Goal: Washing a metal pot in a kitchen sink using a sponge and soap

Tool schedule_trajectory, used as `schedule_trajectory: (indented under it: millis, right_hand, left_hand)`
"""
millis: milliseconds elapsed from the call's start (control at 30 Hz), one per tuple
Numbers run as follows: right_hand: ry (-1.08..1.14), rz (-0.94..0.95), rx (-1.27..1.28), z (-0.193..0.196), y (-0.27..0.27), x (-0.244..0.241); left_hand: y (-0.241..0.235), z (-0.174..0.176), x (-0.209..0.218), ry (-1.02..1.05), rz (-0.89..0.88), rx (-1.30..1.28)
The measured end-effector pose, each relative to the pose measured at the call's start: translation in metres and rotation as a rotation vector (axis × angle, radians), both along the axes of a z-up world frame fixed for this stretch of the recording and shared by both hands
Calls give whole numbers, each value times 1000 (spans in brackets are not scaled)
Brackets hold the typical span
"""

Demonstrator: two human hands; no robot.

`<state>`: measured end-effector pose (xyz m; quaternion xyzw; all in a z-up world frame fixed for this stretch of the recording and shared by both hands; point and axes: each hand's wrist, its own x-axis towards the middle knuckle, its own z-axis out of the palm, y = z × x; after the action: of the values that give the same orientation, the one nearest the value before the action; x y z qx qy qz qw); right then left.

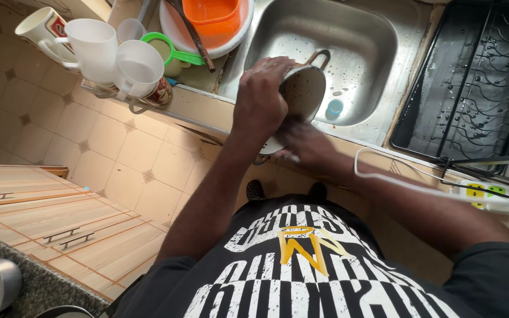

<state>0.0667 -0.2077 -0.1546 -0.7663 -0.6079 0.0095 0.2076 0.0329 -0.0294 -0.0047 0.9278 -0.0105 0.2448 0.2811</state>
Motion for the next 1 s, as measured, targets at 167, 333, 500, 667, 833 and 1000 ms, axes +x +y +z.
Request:
schedule_trajectory:
  millis: [167, 333, 500, 667, 833, 1000]
  right_hand:
    - [-197, -84, -146, 35, -9, 12]
    - [321, -77, 81, 58, 12, -43]
    - [913, -70, 158, 117, 35, -73]
    - [658, -62, 102, 73, 31, -51]
    - [50, -118, -301, 148, 22, -39]
    - [-182, -194, -488, 115, 32, -14]
  left_hand:
    - [-9, 3, 5, 88, 40, 52]
    - [-2, 5, 0, 64, 28, -17]
    - [7, 34, -27, 9, 35, -256]
    - [27, 18, -43, -27, 111, -368]
    - [42, -15, -48, 50, 285, -898]
    - [51, -45, -47, 51, 382, -1112]
